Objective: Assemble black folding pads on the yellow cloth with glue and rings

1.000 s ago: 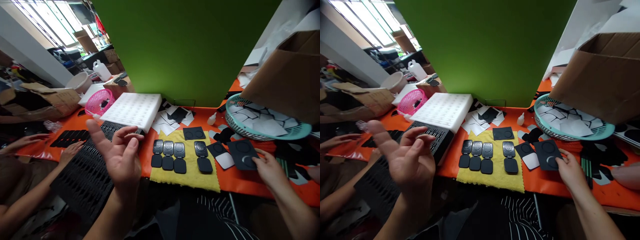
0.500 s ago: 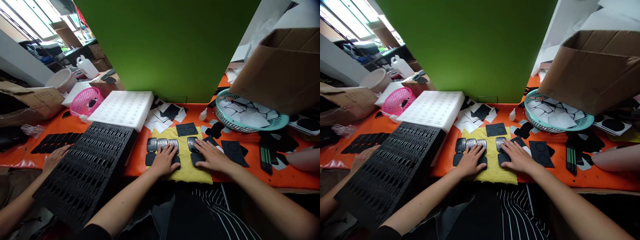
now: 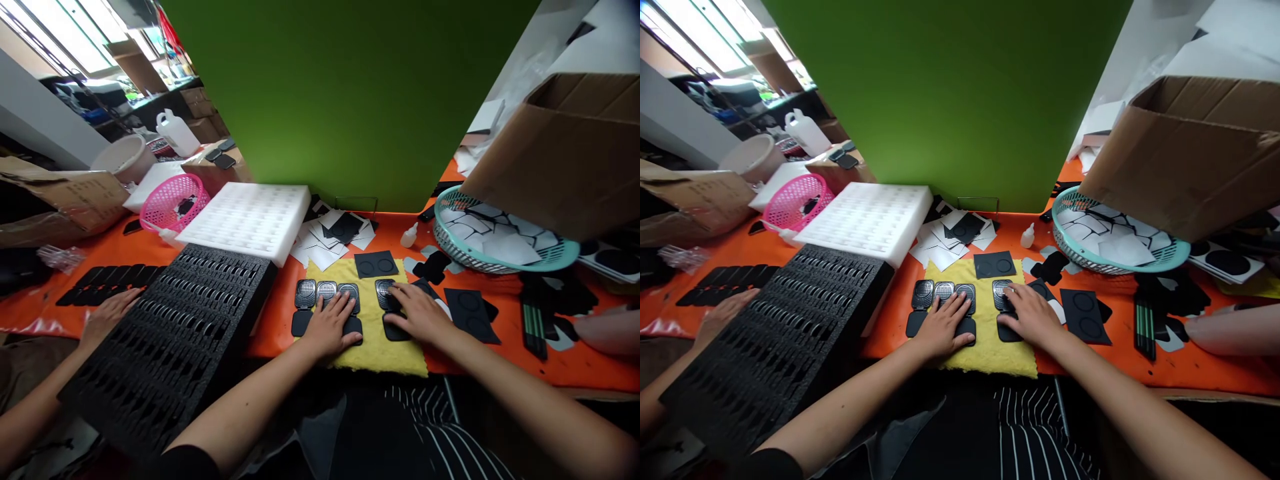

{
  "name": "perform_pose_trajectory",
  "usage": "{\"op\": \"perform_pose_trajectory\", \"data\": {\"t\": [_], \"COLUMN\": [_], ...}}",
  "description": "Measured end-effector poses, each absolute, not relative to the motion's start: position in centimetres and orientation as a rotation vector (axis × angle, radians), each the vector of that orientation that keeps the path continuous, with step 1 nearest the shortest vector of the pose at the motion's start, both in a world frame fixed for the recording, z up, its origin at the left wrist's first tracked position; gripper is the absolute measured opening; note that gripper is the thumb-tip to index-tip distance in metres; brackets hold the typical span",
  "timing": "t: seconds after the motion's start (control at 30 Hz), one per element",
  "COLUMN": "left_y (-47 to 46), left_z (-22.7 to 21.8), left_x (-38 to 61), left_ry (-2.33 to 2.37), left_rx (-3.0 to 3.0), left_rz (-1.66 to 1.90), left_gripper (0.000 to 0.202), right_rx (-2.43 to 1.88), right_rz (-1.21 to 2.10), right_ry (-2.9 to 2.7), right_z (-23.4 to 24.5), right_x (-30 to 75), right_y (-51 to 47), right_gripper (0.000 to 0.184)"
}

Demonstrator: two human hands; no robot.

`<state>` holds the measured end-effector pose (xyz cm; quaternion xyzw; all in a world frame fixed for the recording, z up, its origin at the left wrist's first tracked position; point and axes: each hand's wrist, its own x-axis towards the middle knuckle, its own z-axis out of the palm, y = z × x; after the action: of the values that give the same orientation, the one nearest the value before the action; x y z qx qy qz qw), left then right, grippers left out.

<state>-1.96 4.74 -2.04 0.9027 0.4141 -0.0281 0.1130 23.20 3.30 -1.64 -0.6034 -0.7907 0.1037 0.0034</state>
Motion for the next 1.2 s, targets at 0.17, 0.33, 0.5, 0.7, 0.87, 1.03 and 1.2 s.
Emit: {"op": "perform_pose_trajectory", "data": {"t": [0.17,0.33,0.5,0.7,0.87,1.03,1.2], "left_y": [4.8,4.6,4.6,5.1,5.1,5.1,5.0], "left_z": [-1.9,-2.6,-2.5,-1.8,-1.7,-2.1,-2.1], "left_x": [-2.3,-2.2,-2.2,-2.4,-2.4,-2.3,-2.1], "left_ry": [1.339,1.386,1.385,1.319,1.334,1.311,1.335], "left_rx": [2.622,2.636,2.637,2.605,2.627,2.644,2.645], "left_rz": [-0.066,-0.036,-0.064,-0.131,-0.106,-0.09,-0.103], "left_gripper": [0.071,0.072,0.071,0.072,0.072,0.072,0.071], "right_rx": [-2.236,-2.142,-2.048,-1.928,-1.869,-1.68,-1.692], "right_rz": [0.225,0.615,0.75,0.685,0.403,0.433,0.465], "right_ry": [-2.271,-2.044,-1.922,-2.093,-2.197,-2.416,-2.421], "right_z": [-1.4,-2.4,-3.1,-3.1,-2.9,-4.4,-5.1], "right_x": [21.5,20.2,18.6,18.7,18.5,18.5,18.4], "right_y": [2.4,2.3,2.3,2.2,1.4,0.8,0.8], "right_gripper": [0.053,0.05,0.045,0.039,0.042,0.056,0.058]}}
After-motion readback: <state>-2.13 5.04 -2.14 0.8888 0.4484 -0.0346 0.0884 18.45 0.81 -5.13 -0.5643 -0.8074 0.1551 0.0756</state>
